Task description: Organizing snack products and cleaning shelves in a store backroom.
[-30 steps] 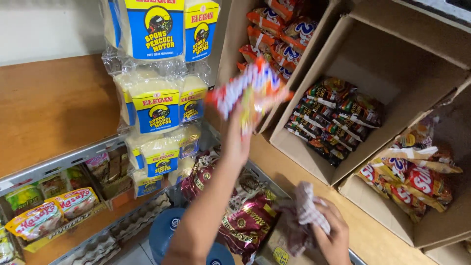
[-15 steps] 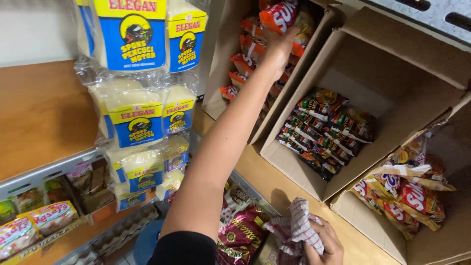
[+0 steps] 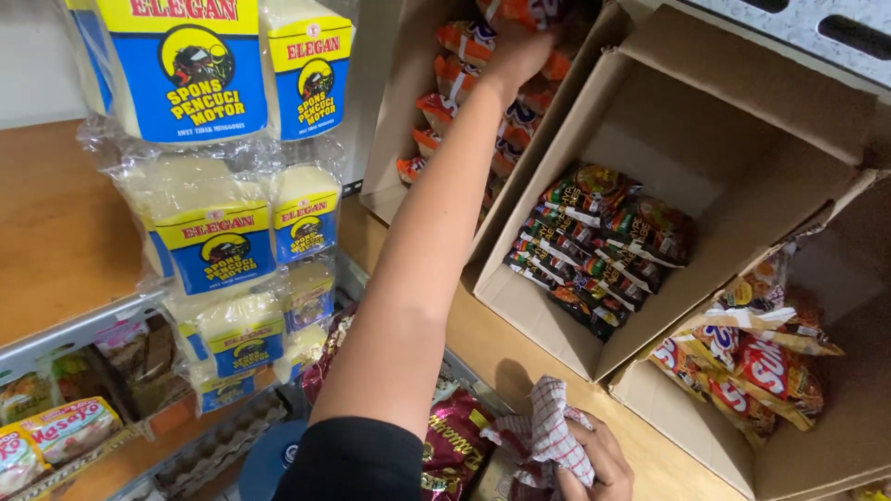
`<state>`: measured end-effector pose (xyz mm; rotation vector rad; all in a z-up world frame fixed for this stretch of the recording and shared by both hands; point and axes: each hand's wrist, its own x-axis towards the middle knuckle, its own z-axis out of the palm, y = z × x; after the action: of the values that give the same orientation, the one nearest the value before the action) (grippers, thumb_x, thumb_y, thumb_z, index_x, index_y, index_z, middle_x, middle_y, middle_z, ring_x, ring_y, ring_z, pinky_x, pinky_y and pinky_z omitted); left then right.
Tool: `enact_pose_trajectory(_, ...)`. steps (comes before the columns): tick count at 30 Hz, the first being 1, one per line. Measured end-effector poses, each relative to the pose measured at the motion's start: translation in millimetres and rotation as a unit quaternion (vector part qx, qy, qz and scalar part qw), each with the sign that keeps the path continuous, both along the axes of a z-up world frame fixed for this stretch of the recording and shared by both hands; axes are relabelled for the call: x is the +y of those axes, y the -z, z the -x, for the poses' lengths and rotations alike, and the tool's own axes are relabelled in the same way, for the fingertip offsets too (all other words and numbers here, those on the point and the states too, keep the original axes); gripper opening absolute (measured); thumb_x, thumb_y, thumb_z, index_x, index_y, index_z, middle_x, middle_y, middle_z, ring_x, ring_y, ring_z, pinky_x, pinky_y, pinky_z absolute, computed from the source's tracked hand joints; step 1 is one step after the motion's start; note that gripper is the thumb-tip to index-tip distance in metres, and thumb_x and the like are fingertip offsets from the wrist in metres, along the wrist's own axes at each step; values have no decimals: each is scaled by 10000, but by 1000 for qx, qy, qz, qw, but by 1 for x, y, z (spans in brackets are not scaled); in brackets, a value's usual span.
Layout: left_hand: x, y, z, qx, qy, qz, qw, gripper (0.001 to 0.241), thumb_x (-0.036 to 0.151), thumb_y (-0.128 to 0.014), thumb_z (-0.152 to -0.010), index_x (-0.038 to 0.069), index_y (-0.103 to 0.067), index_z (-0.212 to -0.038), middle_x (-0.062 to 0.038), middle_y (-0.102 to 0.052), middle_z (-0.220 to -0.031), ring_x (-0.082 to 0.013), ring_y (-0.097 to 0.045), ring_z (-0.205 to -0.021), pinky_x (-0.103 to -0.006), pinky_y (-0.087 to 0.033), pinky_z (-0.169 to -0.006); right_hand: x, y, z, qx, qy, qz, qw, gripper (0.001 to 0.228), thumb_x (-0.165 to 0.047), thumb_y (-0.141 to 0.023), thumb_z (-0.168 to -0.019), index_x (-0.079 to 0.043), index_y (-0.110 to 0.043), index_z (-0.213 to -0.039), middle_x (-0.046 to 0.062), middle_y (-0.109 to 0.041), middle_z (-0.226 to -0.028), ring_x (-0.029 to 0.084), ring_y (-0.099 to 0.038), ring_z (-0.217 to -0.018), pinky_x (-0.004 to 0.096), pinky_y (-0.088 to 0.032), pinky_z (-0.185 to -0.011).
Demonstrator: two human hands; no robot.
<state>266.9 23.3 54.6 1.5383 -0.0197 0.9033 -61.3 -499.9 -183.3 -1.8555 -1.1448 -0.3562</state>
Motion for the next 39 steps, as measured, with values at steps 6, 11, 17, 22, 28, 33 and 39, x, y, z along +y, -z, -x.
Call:
enact_pose_trajectory(6, -36, -1, 91, -77, 6, 119, 990, 814, 576, -383, -999, 13, -294, -1579, -214, -357, -1613, -309, -365, -1459, -446, -325, -1141, 1, 1, 0, 0, 2, 0, 1000, 458, -94, -718, -670, 0, -728, -1118, 190, -710, -1219, 298, -691, -1197, 344, -461, -1051)
enact_pose_trajectory(11, -54, -12, 118, -39, -62, 182, 981, 831, 579, -401, -1026, -105, -358, -1495, -331, -422, -1536, -394, -421, -1411, -494, -344, -1135, 5, -3, 6, 9, 22, 8, 1000, 452, -63, -726, -661, -8, -739, -1109, 178, -719, -1210, 287, -696, -1194, 341, -474, -1040)
enact_pose_trajectory(17, -18, -9, 20, -48, -40, 240, 969, 730, 504, -404, -1032, -151, -524, -1330, -357, -533, -1423, -412, -518, -1310, -504, -390, -1071, 7, 1, 0, 16, 29, -9, 999, 452, -21, -710, -650, -5, -745, -1100, 183, -721, -1213, 292, -686, -1216, 344, -465, -1055)
enact_pose_trajectory(22, -10, 47, 1, -52, -74, 214, 973, 848, 533, -468, -1077, -74, -148, -1575, -265, -270, -1650, -359, -304, -1519, -448, -271, -1218, 7, -8, 3, 28, 38, -6, 999, 448, 6, -683, -648, -3, -746, -1092, 183, -728, -1202, 298, -693, -1210, 352, -467, -1056)
enact_pose_trajectory(28, -48, -2, 110, -108, -50, 199, 973, 796, 533, -463, -1039, -23, -268, -1575, -217, -345, -1640, -351, -349, -1507, -427, -290, -1194, 11, -22, -6, 58, 5, -17, 998, 230, -24, -753, -731, -10, -737, -960, 187, -725, -1145, 289, -694, -1092, 350, -493, -972)
enact_pose_trajectory(33, -25, 33, 70, -162, -17, 189, 968, 768, 532, -460, -1007, 25, -367, -1575, -174, -406, -1632, -342, -387, -1496, -409, -305, -1174, 90, -200, 23, -156, 119, 11, 980, 443, -221, -830, -880, -68, -545, -1184, 126, -717, -975, 266, -748, -813, 358, -586, -726)
enact_pose_trajectory(39, -24, 28, 64, -130, -182, 152, 963, 713, 510, -561, -1041, -17, -414, -1499, -209, -542, -1473, -338, -508, -1330, -426, -441, -1124, 228, -333, -51, -348, 152, 74, 922, 734, -292, -715, -1033, -59, -324, -1609, 276, -603, -1370, 494, -648, -1126, 558, -539, -924)
